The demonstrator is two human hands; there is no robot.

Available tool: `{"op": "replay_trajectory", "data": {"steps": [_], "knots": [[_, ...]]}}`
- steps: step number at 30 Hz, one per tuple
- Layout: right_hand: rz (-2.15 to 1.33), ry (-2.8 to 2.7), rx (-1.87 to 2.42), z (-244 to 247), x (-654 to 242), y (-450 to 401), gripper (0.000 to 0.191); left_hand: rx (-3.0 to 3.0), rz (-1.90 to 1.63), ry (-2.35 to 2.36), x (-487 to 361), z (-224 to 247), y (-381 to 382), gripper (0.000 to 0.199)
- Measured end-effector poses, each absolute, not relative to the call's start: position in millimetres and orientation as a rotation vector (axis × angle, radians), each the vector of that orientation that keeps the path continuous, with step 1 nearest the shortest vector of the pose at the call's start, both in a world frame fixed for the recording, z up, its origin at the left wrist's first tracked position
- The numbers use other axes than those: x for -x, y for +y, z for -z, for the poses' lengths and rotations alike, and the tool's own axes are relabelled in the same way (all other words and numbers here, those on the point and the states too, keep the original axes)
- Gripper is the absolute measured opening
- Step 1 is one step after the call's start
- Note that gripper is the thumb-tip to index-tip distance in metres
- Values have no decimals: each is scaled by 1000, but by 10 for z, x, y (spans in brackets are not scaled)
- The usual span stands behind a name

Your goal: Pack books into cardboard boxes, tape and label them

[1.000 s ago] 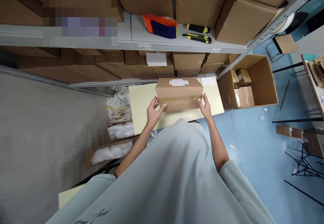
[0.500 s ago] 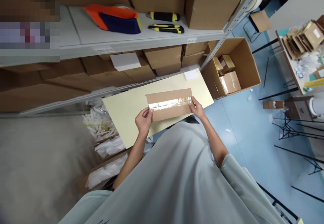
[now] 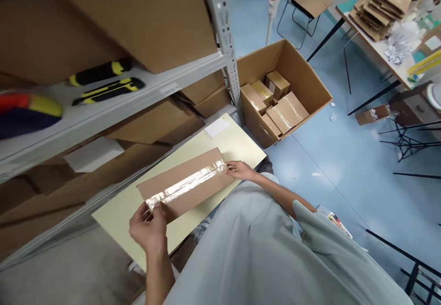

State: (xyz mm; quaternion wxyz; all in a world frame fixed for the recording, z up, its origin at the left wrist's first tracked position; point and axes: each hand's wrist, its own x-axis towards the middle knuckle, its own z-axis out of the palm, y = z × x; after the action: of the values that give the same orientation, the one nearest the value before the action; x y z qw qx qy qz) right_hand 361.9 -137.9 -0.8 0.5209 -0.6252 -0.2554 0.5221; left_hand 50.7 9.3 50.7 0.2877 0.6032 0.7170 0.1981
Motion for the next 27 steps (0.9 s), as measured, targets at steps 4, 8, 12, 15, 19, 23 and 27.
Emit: {"op": "replay_trajectory", "data": {"steps": [4, 8, 12, 15, 19, 23, 27], "knots": [[-1253, -579, 1411, -192, -4594, -1581, 64, -1870, -590, 1875, -1678, -1011, -95, 74], [-1117, -350, 1440, -392, -5704, -2103, 69, -1976, -574, 1649, -3080, -1350, -275, 72], [-916, -93, 1507, -531, -6452, -2627, 64, -2127, -574, 1318, -4465, -1511, -237, 62], [-833, -4, 1543, -534, -6723, -2784, 68, -2251, -549, 1059, -5406, -1508, -19, 55], [-719, 72, 1546, -387, -6941, -2635, 76, -2332, -422, 773, -6522, -1275, 409, 59], [-680, 39, 1489, -126, -7257, -2198, 87, -2359, -364, 595, -7570, -816, 960, 67], [-713, -60, 1511, 159, -7689, -1632, 101, -2370, -273, 499, -8373, -491, 1573, 65]]}}
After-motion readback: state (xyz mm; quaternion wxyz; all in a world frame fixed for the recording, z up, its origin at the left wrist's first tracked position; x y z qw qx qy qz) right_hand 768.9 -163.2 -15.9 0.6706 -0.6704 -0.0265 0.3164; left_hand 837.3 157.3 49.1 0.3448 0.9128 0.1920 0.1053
